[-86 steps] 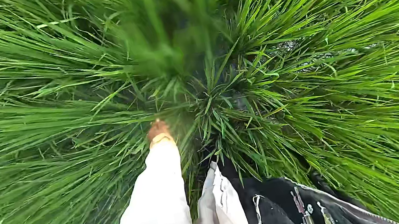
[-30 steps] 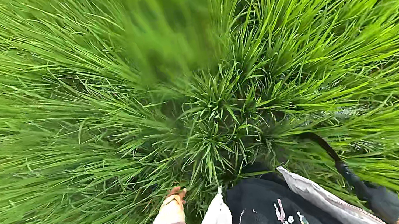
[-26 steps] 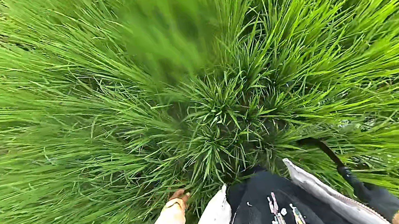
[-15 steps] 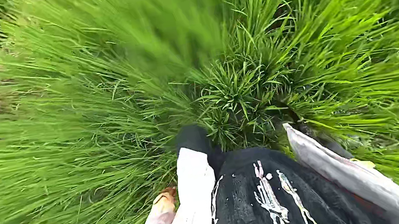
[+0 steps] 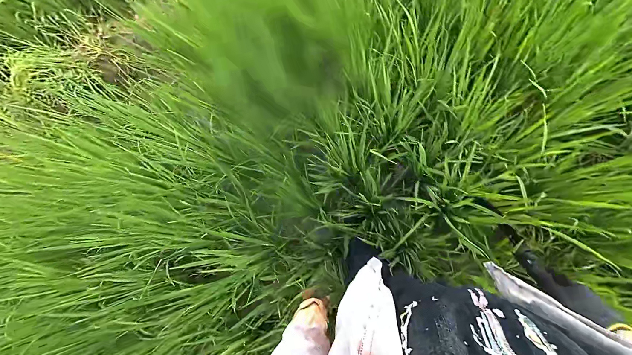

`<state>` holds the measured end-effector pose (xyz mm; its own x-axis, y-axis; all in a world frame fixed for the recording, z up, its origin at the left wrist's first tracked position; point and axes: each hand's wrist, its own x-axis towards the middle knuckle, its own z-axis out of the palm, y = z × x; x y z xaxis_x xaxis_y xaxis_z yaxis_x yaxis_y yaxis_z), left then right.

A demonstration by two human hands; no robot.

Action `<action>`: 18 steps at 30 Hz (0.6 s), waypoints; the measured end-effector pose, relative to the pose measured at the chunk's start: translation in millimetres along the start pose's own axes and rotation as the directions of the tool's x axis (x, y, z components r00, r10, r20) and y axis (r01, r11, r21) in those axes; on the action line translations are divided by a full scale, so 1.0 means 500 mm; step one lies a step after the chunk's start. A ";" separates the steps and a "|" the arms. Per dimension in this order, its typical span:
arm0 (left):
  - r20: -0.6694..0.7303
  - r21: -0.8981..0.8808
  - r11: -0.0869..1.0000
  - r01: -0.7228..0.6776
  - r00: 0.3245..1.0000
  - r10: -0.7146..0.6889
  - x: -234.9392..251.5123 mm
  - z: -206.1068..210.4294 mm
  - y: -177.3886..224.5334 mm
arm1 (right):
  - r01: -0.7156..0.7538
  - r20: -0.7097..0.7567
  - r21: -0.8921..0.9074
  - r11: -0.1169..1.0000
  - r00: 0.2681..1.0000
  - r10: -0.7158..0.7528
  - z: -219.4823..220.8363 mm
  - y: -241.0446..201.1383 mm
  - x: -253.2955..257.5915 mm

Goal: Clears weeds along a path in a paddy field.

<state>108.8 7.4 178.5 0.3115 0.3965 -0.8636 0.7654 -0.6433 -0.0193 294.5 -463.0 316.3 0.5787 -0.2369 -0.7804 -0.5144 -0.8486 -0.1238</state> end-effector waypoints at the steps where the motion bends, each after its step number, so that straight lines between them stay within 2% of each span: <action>1: 0.008 0.033 0.999 -0.010 1.000 0.010 0.039 -0.032 0.000 | 0.019 0.018 -0.056 0.998 1.000 -0.018 -0.010 -0.077 0.014; 3: -0.014 -0.005 1.000 -0.020 1.000 0.020 0.123 -0.111 -0.001 | 0.062 0.020 -0.132 0.989 0.998 -0.060 -0.032 -0.240 0.036; 4: -0.040 -0.114 0.993 -0.009 0.999 0.005 0.154 -0.162 0.002 | 0.074 0.014 -0.158 0.985 0.997 -0.073 -0.042 -0.319 0.049; 5: -0.065 -0.313 0.949 0.015 0.997 -0.037 0.176 -0.216 0.007 | 0.072 0.004 -0.164 0.984 0.997 -0.073 -0.051 -0.395 0.063; 7: -0.077 -0.726 0.687 0.042 0.987 -0.143 0.220 -0.329 0.011 | 0.058 0.000 -0.082 0.995 0.998 -0.058 -0.068 -0.513 0.103; 8: -0.084 -0.810 0.585 0.033 0.982 -0.171 0.238 -0.395 0.007 | 0.064 0.001 -0.053 0.997 0.998 -0.064 -0.074 -0.576 0.127; 9: -0.085 -0.832 0.554 0.028 0.980 -0.178 0.245 -0.458 -0.007 | 0.074 -0.013 -0.018 0.997 0.997 -0.074 -0.074 -0.636 0.145; 12: -0.118 -0.773 0.630 0.076 0.958 -0.261 0.264 -0.626 -0.073 | 0.120 -0.037 0.047 0.992 0.992 -0.119 -0.061 -0.765 0.176; 13: -0.136 -0.780 0.620 0.082 0.945 -0.296 0.260 -0.676 -0.088 | 0.145 -0.024 0.091 0.985 0.989 -0.144 -0.060 -0.800 0.184; 15: -0.194 -0.851 0.524 0.020 0.917 -0.349 0.266 -0.744 -0.114 | 0.138 0.004 0.179 0.974 0.990 -0.141 -0.062 -0.844 0.206; 18: -0.220 -0.909 0.415 -0.041 0.893 -0.392 0.334 -0.789 -0.137 | 0.073 0.010 0.178 0.981 0.997 -0.076 -0.090 -0.900 0.237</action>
<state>330.4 375.8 234.4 0.1021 0.7501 -0.6534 0.8166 0.3120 0.4857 623.0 -130.5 306.9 0.6099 -0.1674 -0.7746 -0.5755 -0.7655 -0.2877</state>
